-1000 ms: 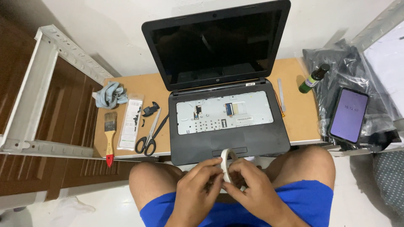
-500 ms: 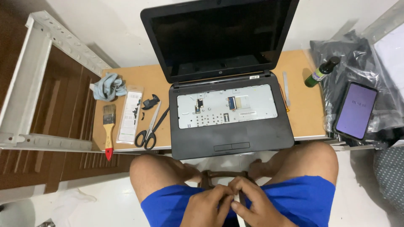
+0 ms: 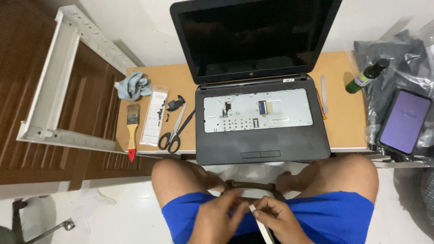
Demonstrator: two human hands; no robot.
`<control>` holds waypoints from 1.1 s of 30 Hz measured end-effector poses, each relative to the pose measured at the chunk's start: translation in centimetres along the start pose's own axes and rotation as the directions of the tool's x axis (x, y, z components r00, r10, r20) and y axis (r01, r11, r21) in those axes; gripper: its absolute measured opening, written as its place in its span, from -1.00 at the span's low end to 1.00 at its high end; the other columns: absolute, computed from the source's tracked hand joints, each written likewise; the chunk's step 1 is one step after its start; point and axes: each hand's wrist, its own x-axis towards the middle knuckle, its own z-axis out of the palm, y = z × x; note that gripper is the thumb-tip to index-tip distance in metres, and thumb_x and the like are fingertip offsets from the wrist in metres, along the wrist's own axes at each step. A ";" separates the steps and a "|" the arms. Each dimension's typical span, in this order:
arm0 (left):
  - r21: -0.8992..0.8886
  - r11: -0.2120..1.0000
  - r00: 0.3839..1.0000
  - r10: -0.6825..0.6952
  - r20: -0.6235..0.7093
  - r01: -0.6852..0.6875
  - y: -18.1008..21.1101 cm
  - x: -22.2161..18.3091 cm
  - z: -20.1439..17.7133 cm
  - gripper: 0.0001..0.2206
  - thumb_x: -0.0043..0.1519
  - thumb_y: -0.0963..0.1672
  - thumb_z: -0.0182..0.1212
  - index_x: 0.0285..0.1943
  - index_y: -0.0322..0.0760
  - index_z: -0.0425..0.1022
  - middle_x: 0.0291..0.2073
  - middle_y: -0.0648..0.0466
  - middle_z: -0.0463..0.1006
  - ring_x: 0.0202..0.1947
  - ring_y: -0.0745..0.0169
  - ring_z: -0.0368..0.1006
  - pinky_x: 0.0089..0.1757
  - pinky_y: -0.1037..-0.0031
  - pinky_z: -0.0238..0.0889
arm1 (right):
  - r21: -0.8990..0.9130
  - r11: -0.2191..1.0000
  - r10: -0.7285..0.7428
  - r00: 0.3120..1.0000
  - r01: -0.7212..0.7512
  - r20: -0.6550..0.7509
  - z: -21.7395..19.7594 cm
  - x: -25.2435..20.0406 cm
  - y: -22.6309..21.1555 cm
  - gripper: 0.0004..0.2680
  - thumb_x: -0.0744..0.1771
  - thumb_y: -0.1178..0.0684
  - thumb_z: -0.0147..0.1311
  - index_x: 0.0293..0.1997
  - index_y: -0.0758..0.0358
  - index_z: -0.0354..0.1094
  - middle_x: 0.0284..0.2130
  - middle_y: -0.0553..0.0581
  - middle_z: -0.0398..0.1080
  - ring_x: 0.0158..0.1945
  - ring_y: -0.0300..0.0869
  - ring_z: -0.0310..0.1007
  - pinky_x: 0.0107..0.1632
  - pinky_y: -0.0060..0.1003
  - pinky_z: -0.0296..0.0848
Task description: Applying small pieces of protective or double-sided tape to the internal components of a laptop during repair.
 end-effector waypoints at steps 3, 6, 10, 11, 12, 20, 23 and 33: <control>0.249 0.967 0.913 0.143 -0.383 -0.047 -3.3 4.4 -6.7 -0.80 0.31 -0.12 0.10 0.04 -0.14 0.58 -0.18 0.02 0.64 -0.16 0.01 0.53 -0.05 0.28 0.31 | 0.048 0.996 0.076 0.997 -0.075 -0.012 1.4 -0.1 -2.4 -0.92 0.27 0.17 0.27 -0.45 0.27 0.49 -0.28 0.27 0.75 -0.10 -0.08 0.69 0.09 -0.21 0.49; 0.366 0.901 0.916 -0.075 -0.394 0.231 -5.5 8.3 -12.0 -0.70 0.29 -0.13 0.09 0.20 -0.18 0.46 0.05 -0.05 0.48 -0.15 -0.31 0.50 -0.23 -0.09 0.38 | 0.091 0.986 0.138 0.990 -0.138 0.005 1.2 0.0 -1.3 -0.94 0.27 0.17 0.26 -0.40 0.30 0.51 -0.26 0.30 0.77 -0.11 -0.11 0.67 0.07 -0.25 0.44; 0.566 0.806 0.956 0.000 -0.294 0.174 -8.0 11.5 -12.2 -0.65 0.27 -0.08 0.14 0.22 -0.25 0.37 -0.11 -0.16 0.53 -0.18 -0.30 0.45 -0.28 -0.06 0.38 | 0.016 0.989 0.145 0.989 -0.145 -0.020 2.1 -0.5 -3.8 -0.94 0.27 0.13 0.25 -0.39 0.27 0.54 -0.28 0.21 0.76 -0.11 -0.12 0.68 0.08 -0.24 0.46; 0.583 0.783 0.962 -0.069 -0.264 0.216 -7.7 11.8 -12.3 -0.68 0.25 -0.13 0.10 0.18 -0.23 0.35 -0.17 -0.16 0.53 -0.18 -0.31 0.44 -0.28 -0.08 0.36 | 0.042 0.990 0.132 0.991 -0.131 -0.017 2.0 -0.5 -3.5 -0.93 0.28 0.15 0.24 -0.41 0.27 0.51 -0.34 0.20 0.71 -0.16 -0.14 0.62 0.04 -0.25 0.43; 0.601 0.759 0.964 -0.141 -0.224 0.250 -7.4 12.1 -12.1 -0.70 0.22 -0.19 0.06 0.15 -0.22 0.33 -0.23 -0.16 0.53 -0.18 -0.32 0.43 -0.29 -0.10 0.35 | 0.070 0.990 0.126 0.992 -0.124 -0.022 1.8 -0.8 -3.1 -0.92 0.28 0.16 0.24 -0.43 0.27 0.48 -0.39 0.19 0.66 -0.22 -0.15 0.56 0.00 -0.26 0.39; 0.617 0.714 0.943 -0.223 -0.249 0.332 -3.7 11.4 -14.6 -0.69 0.18 -0.03 0.04 -0.06 -0.32 0.49 -0.28 -0.27 0.60 -0.22 -0.46 0.49 -0.26 -0.13 0.36 | 0.212 0.897 -0.390 0.920 0.387 -0.030 -0.4 1.5 -10.2 -0.96 0.32 0.17 0.16 -0.30 0.28 0.43 -0.34 0.17 0.50 -0.18 -0.12 0.49 -0.03 -0.27 0.42; 0.407 0.824 0.918 -0.327 -0.225 0.393 0.8 8.5 -15.9 -0.65 0.16 -0.03 0.08 0.12 -0.11 0.40 -0.22 -0.06 0.66 -0.26 -0.19 0.56 -0.24 0.06 0.33 | 0.137 0.836 -0.539 0.842 0.531 0.023 -0.6 2.6 -13.8 -0.94 0.34 0.12 0.12 -0.30 0.23 0.39 -0.35 0.14 0.48 -0.18 -0.13 0.46 -0.06 -0.26 0.41; 0.365 0.931 0.952 -0.139 0.274 0.030 8.4 3.0 -11.5 -0.63 0.10 0.16 0.32 -0.04 0.15 0.36 -0.39 0.21 0.71 -0.24 -0.10 0.58 -0.28 0.13 0.34 | -0.113 0.804 -0.558 0.807 0.583 0.193 0.8 3.5 -16.8 -0.89 0.33 0.06 0.15 -0.36 0.21 0.40 -0.41 0.04 0.36 -0.32 -0.23 0.32 -0.19 -0.36 0.28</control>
